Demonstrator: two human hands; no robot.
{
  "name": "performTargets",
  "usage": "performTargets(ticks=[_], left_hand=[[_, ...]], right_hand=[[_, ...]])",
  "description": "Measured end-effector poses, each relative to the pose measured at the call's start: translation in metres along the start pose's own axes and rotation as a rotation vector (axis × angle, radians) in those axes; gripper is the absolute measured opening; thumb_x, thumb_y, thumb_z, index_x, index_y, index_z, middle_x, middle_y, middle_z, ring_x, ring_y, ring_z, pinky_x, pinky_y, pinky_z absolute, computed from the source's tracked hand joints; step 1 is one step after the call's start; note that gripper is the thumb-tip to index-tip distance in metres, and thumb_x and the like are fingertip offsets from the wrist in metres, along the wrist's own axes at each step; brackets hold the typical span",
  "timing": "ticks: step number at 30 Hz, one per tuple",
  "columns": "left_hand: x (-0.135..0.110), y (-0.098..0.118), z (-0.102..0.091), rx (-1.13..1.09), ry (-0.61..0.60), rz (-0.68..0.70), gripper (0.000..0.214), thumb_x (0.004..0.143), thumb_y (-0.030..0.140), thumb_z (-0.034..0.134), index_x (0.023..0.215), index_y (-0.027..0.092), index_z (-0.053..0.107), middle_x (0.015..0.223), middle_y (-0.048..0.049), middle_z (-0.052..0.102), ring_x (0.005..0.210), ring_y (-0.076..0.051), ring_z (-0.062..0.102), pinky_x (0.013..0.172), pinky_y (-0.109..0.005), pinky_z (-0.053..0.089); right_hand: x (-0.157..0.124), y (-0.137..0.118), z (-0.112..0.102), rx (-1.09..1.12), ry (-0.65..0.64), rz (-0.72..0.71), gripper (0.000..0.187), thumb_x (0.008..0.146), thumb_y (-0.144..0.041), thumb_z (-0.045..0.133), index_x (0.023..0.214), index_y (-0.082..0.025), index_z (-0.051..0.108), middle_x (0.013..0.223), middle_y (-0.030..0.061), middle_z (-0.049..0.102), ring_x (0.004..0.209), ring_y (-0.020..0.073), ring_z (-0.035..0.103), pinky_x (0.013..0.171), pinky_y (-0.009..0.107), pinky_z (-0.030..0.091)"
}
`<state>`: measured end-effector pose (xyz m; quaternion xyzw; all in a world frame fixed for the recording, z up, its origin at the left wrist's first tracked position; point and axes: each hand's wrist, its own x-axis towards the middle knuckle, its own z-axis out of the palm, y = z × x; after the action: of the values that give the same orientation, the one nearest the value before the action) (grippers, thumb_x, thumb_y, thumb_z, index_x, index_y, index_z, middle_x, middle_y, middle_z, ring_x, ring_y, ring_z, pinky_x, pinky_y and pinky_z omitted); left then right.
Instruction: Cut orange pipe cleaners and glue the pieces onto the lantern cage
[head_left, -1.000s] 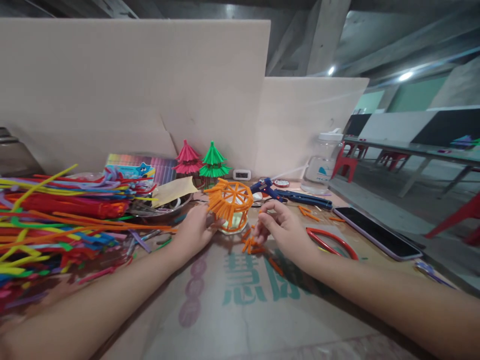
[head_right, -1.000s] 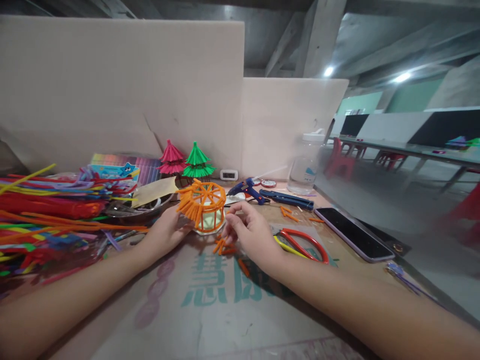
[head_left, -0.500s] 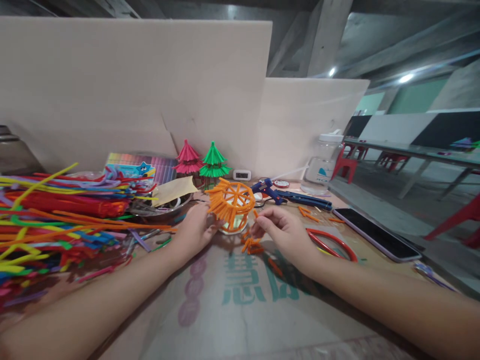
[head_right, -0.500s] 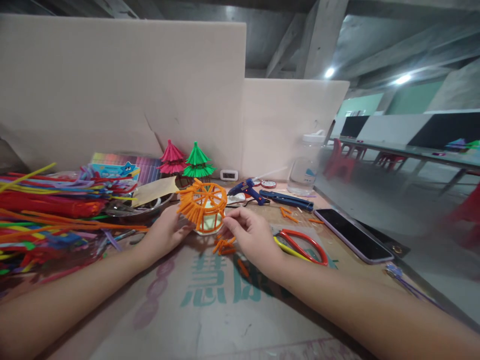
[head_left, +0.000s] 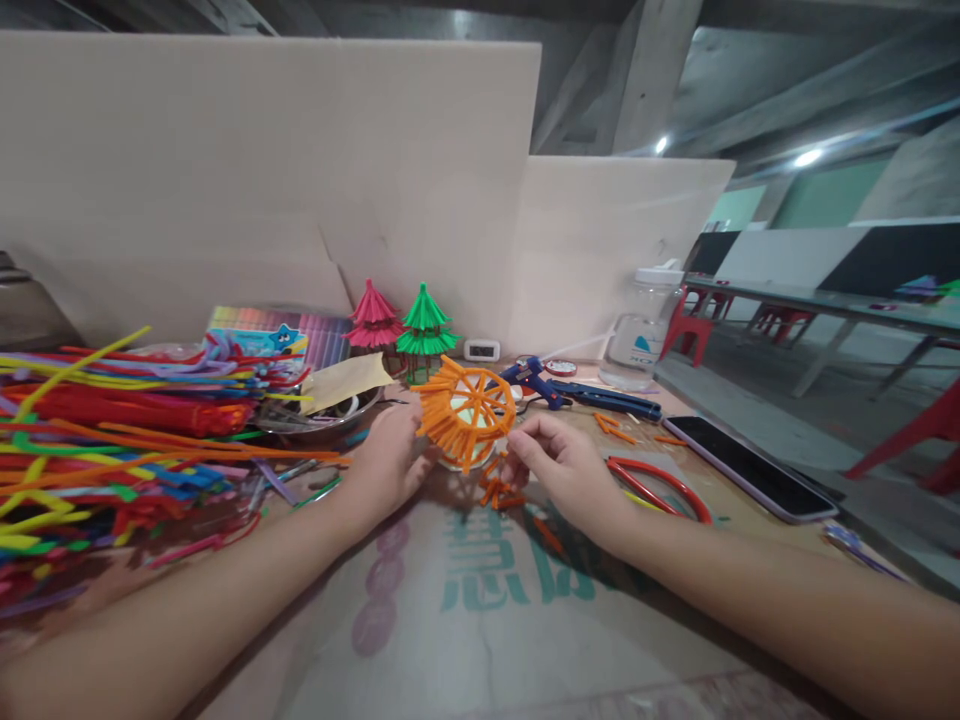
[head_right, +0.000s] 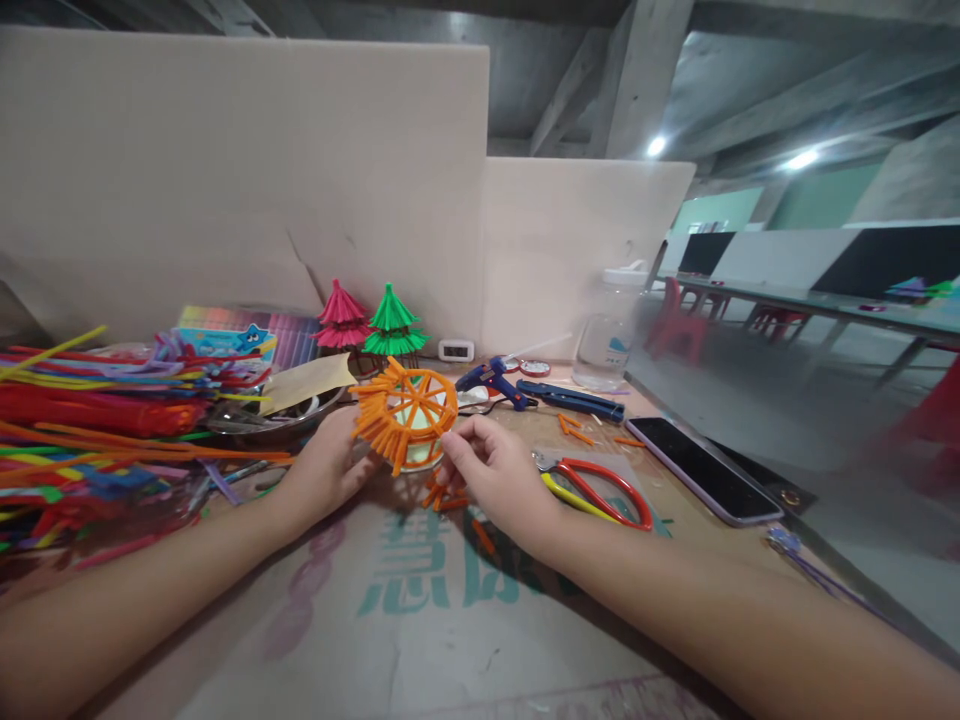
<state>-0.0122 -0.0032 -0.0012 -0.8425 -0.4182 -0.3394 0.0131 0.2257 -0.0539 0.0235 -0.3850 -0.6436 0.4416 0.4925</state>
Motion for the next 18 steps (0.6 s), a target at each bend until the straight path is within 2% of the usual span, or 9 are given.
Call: performTargets(ticks=[3, 11, 18], left_hand=[[-0.0001, -0.0007, -0.0001, 0.066, -0.036, 0.040, 0.045, 0.080, 0.021, 0.053, 0.125, 0.017, 0.055, 0.129, -0.0141, 0.058, 0.122, -0.031, 0.050, 0.106, -0.052, 0.037], [-0.0034, -0.0040, 0.0018, 0.116, 0.009, 0.076, 0.044, 0.083, 0.022, 0.052, 0.126, 0.016, 0.052, 0.130, -0.0150, 0.058, 0.123, -0.031, 0.051, 0.106, -0.051, 0.040], [-0.0024, -0.0044, 0.0001, 0.121, -0.024, 0.072, 0.042, 0.084, 0.022, 0.051, 0.126, 0.016, 0.052, 0.131, -0.0145, 0.057, 0.123, -0.031, 0.051, 0.106, -0.053, 0.039]], right_hand=[[0.0003, -0.0007, 0.0003, 0.007, -0.005, 0.011, 0.038, 0.083, -0.058, 0.061, 0.076, -0.021, 0.053, 0.061, -0.0006, 0.066, 0.055, 0.0131, 0.062, 0.056, 0.027, 0.051], [0.0038, 0.0041, 0.0014, 0.094, -0.023, 0.065, 0.043, 0.078, -0.061, 0.065, 0.074, -0.020, 0.053, 0.058, -0.0014, 0.067, 0.051, 0.0119, 0.061, 0.053, 0.025, 0.050], [0.0066, 0.0037, 0.0003, 0.128, -0.039, 0.098, 0.047, 0.073, -0.065, 0.067, 0.074, -0.020, 0.054, 0.059, 0.0000, 0.069, 0.050, 0.0133, 0.062, 0.053, 0.027, 0.051]])
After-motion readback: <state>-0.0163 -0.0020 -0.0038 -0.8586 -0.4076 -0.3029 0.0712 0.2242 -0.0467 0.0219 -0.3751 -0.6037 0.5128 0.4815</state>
